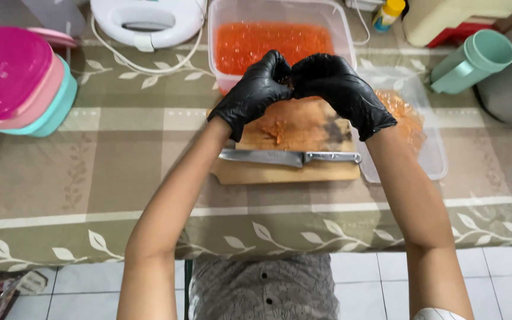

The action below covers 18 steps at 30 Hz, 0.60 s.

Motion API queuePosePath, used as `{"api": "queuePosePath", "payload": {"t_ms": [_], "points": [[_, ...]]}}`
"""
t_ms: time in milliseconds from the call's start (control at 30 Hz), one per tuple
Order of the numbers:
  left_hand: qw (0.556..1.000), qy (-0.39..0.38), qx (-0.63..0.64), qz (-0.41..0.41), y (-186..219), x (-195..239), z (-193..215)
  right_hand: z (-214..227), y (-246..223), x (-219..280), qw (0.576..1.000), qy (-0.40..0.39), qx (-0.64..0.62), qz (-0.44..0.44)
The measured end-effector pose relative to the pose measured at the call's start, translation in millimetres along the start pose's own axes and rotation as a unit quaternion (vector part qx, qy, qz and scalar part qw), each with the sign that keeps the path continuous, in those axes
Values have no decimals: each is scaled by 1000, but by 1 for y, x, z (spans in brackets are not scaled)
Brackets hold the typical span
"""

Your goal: The person cuts a block of orange jelly-like fruit into small cubes on a wooden cutting board using a knife. They then transfer the cut pieces into a clear plastic container filled with a red liquid. The person repeats this process with another piece of the fruit.

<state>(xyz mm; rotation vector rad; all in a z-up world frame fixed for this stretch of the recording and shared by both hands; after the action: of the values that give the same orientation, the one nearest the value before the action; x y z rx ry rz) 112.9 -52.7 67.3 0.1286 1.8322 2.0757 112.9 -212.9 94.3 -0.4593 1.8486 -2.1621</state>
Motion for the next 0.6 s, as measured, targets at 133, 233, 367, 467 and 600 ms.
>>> {"api": "queuePosePath", "payload": {"t_ms": [133,233,367,467,600], "points": [[997,73,-26,-16,-5,-37,16,13,-6,-33,996,35,-17,74],[996,60,-66,-9,-4,-51,25,19,2,-59,991,58,-17,119],[992,68,-97,-42,-14,-56,30,30,26,-88,978,122,108,131],[979,102,-131,-119,-34,-64,32,31,31,-90,947,165,212,176],[977,114,-118,-138,-49,-68,36,28,27,-88,937,170,221,210]]}}
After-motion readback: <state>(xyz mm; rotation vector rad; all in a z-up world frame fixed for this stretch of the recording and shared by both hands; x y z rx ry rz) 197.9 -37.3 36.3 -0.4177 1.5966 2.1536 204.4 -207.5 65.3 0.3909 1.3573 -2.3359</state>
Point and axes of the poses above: each hand's wrist, its own x-axis away from the middle knuckle, its own z-axis out of the back of the hand, y = z × x, the point moved 5 cm from there along -x, towards the middle knuckle, and after that the axes turned 1 degree about x, right-handed, at the moved point
